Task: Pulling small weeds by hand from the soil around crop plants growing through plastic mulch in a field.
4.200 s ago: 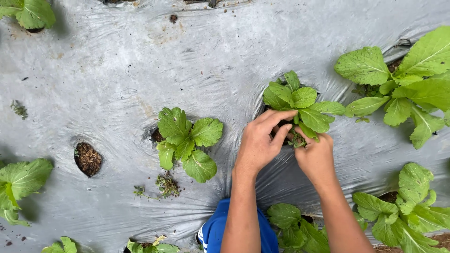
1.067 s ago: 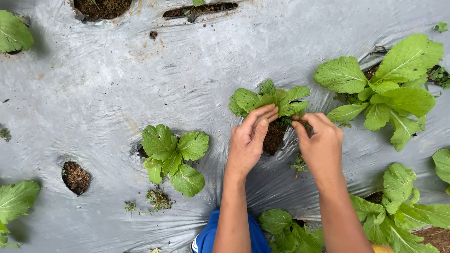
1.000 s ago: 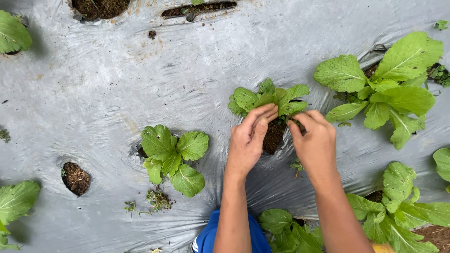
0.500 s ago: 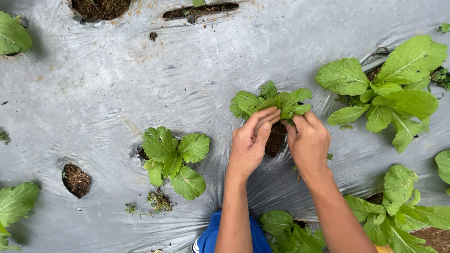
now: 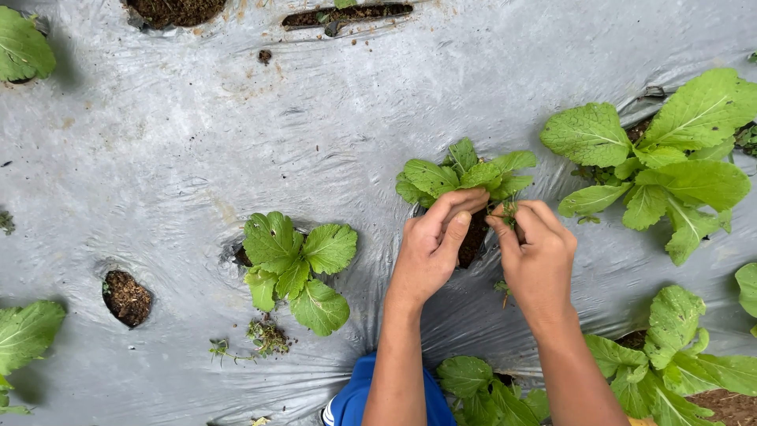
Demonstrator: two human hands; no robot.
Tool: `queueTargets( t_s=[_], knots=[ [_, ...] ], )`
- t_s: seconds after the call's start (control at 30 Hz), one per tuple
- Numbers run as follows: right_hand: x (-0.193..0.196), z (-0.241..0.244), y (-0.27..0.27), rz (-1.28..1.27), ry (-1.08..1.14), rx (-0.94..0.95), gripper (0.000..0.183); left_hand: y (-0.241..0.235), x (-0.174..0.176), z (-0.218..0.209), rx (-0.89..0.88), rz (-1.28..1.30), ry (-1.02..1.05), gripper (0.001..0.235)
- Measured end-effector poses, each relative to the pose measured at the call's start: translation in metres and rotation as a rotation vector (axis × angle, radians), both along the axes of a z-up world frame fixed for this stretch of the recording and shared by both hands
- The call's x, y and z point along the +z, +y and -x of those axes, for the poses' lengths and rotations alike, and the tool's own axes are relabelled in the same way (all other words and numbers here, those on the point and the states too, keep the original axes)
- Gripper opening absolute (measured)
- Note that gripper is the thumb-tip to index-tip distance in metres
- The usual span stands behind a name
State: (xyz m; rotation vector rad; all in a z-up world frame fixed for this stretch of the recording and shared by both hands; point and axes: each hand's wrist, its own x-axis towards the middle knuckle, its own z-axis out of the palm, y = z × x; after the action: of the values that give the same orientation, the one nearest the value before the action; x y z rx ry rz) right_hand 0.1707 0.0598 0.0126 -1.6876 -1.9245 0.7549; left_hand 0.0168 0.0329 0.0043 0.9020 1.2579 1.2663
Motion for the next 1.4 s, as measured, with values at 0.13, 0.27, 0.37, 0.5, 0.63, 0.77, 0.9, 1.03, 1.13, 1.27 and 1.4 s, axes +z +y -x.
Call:
queueTargets(
  t_s=[0.13,0.27,0.37,0.5,0.63,0.77,0.9,1.03,1.13,1.27,1.4],
  knots=[
    [0.013,-0.02,0.008,0.048,0.075,-0.048,0.009,0.002,0.004,0.0,-0.013,0.013,0.006,0.035],
    [0.022,-0.015,0.01,0.167,0.15,-0.097,0.002,0.0,0.005,0.001,-0.04,0.027,0.016,0.036],
    [0.007,-0.01,0.012,0.191,0.129,-0.059,0.004,-0.001,0.0,-0.003,-0.032,0.025,0.011,0.037],
    [-0.018,-0.003,0.013,0.094,-0.038,0.046,0.007,-0.001,0.002,-0.003,-0.005,0.025,0.009,0.036],
    [-0.016,0.006,0.014,0.034,-0.137,0.077,0.009,-0.002,0.003,-0.002,-0.002,0.03,-0.007,0.035],
    [-0.024,0.004,0.015,-0.104,-0.32,0.191,0.019,0.001,0.007,-0.001,-0.004,0.032,-0.008,0.033],
    [-0.055,-0.008,0.006,-0.189,-0.371,0.243,0.018,-0.001,0.006,-0.002,0.003,0.024,0.027,0.032],
    [-0.055,-0.012,0.011,-0.195,-0.405,0.221,0.017,0.001,0.004,-0.002,0.011,0.011,0.035,0.031],
    [-0.043,-0.013,0.012,-0.116,-0.325,0.258,0.016,0.0,0.004,-0.003,0.025,0.008,0.05,0.03],
    [-0.015,-0.012,0.016,-0.02,-0.036,0.166,0.012,0.003,0.004,-0.003,0.036,0.0,0.072,0.029],
    [0.009,-0.026,0.018,0.058,0.13,0.073,0.014,0.004,0.009,-0.005,0.054,-0.043,0.143,0.026]
  ],
)
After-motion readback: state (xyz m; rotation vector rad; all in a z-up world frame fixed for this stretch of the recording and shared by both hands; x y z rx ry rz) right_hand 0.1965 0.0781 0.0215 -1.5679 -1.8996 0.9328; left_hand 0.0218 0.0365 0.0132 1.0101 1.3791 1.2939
